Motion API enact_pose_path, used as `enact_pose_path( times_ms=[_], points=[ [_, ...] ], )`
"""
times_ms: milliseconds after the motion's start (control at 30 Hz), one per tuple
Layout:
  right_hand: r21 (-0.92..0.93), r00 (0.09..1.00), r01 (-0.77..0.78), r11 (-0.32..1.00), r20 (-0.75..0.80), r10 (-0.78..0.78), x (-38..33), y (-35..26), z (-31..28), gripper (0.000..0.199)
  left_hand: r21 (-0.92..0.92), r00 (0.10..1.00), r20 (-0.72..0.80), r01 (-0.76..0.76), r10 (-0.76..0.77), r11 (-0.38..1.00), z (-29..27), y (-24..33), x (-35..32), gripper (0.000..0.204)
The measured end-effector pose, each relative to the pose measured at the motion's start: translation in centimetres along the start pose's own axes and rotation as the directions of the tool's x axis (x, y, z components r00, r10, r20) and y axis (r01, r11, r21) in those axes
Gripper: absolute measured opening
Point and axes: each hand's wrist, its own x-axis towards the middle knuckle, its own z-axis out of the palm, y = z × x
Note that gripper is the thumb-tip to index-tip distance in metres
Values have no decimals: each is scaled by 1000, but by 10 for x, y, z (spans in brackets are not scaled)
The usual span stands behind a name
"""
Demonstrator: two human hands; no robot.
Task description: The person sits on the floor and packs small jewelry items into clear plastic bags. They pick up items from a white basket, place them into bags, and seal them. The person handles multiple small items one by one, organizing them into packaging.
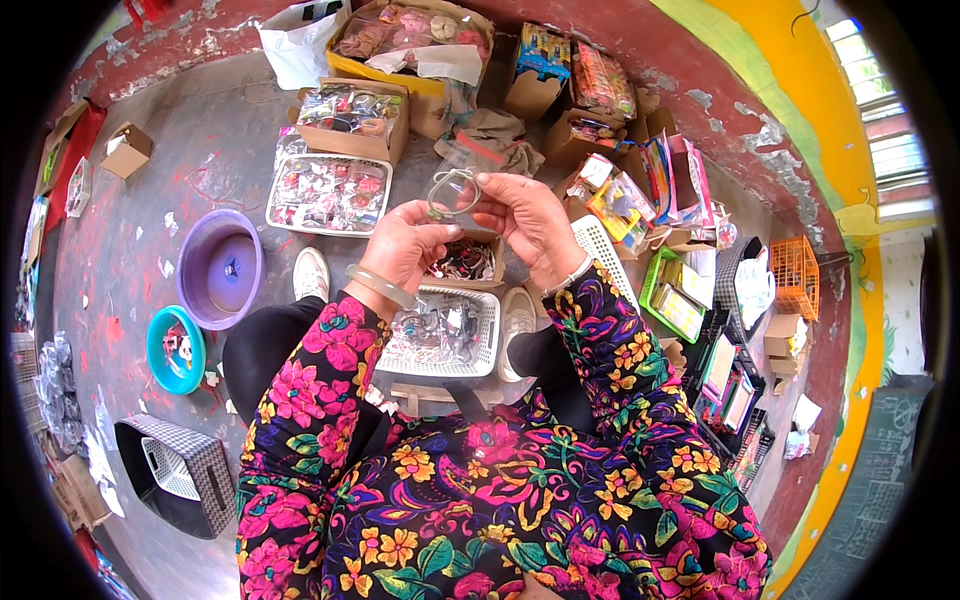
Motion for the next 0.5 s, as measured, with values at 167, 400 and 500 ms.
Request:
enact_pose_path(
  times_ms=[167,400,500],
  points=[
    [-23,1000,-8,1000,0,8,0,-1,1,17,7,1000,-12,20,-20,1000,0,1,0,17],
    [-35,1000,-6,999,-2,6,-1,0,1,17,-12,999,-1,38,-38,999,-2,3,-2,20],
    [-39,1000,17,999,-8,-17,-2,-1,2,17,-52,998,33,47,-45,998,-1,4,-3,22]
  ],
)
